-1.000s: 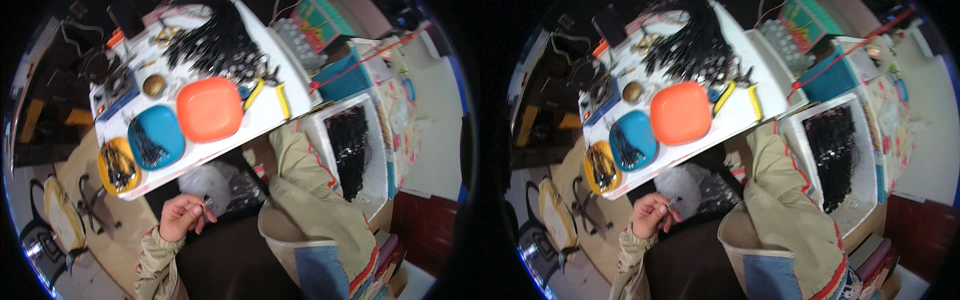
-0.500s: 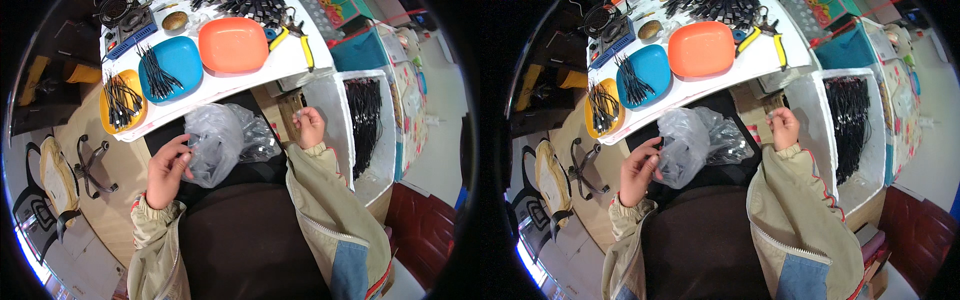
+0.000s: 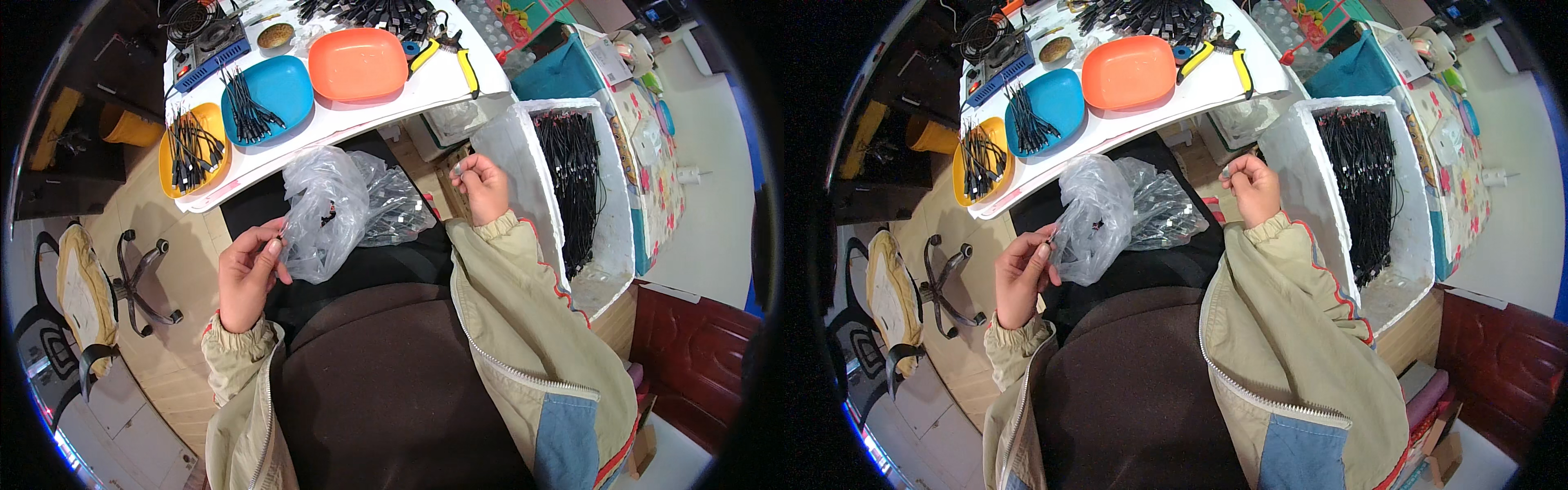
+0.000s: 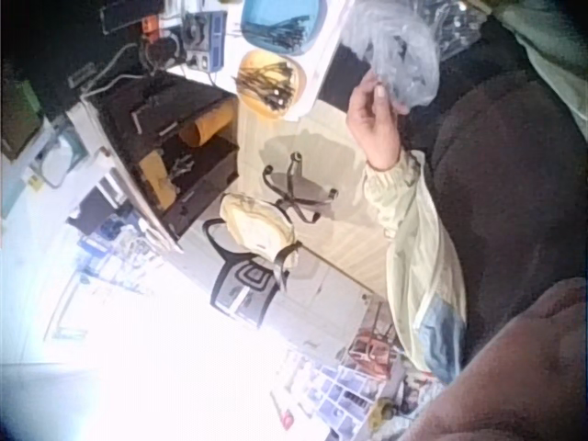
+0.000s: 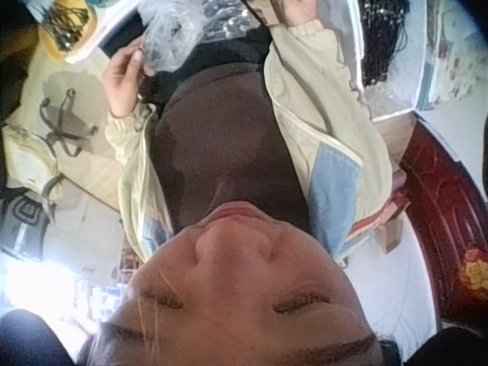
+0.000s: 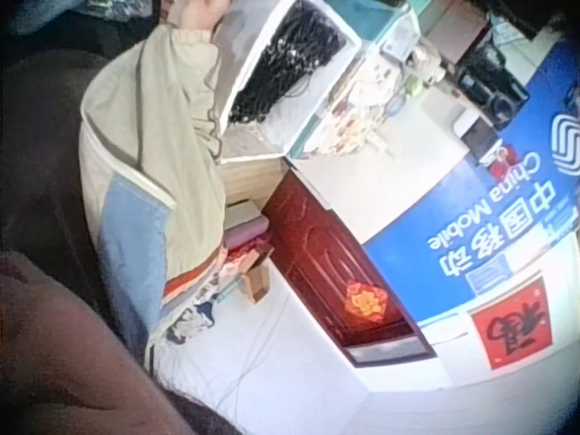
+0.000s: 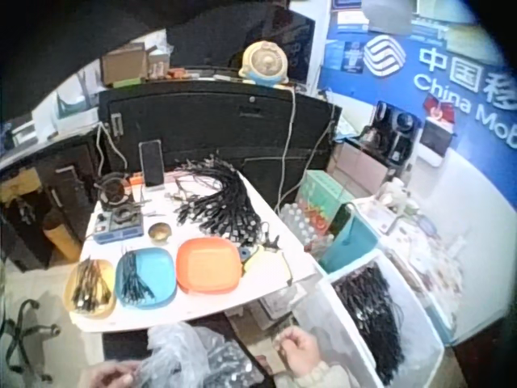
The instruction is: The person assembles small electronic components by hand, inserting wires into connectors and organizing them into trays. They repeatedly pick up wires, align them, and place them into colored trays on the table.
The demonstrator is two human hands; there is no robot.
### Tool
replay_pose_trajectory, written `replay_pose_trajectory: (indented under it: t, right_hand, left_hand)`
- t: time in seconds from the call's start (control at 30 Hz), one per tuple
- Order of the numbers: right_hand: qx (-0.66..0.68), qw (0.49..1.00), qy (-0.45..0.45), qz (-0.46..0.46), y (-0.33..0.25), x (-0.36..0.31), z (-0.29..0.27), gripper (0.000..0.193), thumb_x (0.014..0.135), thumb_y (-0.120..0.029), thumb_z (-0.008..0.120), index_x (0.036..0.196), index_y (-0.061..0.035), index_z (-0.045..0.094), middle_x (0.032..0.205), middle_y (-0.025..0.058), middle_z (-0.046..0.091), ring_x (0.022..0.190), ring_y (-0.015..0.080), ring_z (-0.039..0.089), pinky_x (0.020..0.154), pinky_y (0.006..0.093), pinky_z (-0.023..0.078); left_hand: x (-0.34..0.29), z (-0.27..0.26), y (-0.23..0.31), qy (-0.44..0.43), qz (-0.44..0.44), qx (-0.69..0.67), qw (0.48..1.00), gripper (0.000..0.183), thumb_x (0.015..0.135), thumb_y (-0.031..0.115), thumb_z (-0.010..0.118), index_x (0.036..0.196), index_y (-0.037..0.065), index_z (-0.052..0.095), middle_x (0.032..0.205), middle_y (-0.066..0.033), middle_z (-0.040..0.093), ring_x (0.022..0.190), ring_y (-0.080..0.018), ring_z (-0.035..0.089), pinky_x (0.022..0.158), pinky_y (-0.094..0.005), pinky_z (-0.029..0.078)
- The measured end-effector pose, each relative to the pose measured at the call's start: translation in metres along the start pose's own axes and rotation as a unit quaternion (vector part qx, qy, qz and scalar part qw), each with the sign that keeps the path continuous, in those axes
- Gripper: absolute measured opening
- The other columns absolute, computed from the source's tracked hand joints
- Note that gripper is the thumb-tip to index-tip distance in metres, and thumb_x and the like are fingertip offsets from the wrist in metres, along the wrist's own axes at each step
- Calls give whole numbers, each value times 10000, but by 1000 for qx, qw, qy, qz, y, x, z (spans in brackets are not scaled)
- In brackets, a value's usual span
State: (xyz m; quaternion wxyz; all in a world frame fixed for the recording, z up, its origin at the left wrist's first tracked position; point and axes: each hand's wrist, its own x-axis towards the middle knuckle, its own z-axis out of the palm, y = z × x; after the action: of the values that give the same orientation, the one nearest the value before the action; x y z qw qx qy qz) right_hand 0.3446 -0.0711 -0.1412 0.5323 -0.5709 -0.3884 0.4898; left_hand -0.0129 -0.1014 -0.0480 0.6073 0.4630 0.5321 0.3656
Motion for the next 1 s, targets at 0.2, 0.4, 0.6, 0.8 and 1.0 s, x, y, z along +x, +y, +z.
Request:
replay_pose_trajectory:
  t: [0.2,0.4,0.6,0.8,1.0]
  right_hand:
    - [-163,986,28,-10,70,37,-33,179,821,19,518,977,2,606,873,65,644,812,124,598,750,273,484]
    - [-361,911,189,71,166,146,-57,782,719,-227,727,1342,64,357,1256,294,494,1182,396,497,994,399,411]
    - [480,856,192,-14,214,265,-28,665,918,-334,542,1457,-62,264,1415,194,391,1300,286,399,1034,493,377]
    - [436,876,200,60,159,251,-52,479,962,-281,445,1371,-40,382,1345,168,472,1207,283,490,966,479,449]
    - [648,726,207,97,85,184,-32,239,991,-144,399,1144,-6,521,1065,123,597,900,246,614,746,357,565]
  left_hand:
    - [9,1,-6,-22,-18,4,1000,126,938,99,549,973,-13,594,1199,-130,602,568,-90,581,430,-179,335]
    - [22,7,-4,-39,-46,16,998,141,937,109,554,981,-15,604,1169,-130,610,574,-95,587,426,-179,337]
    - [36,14,-1,-50,-81,17,995,141,938,99,558,982,-27,603,1193,-139,604,578,-95,589,433,-183,338]
    - [42,13,-3,-52,-107,19,993,144,937,94,560,993,-29,607,1170,-126,611,583,-100,595,435,-185,334]
    - [45,18,-12,-94,-105,-3,990,146,937,97,563,994,-29,611,1119,-97,619,585,-106,601,435,-189,331]
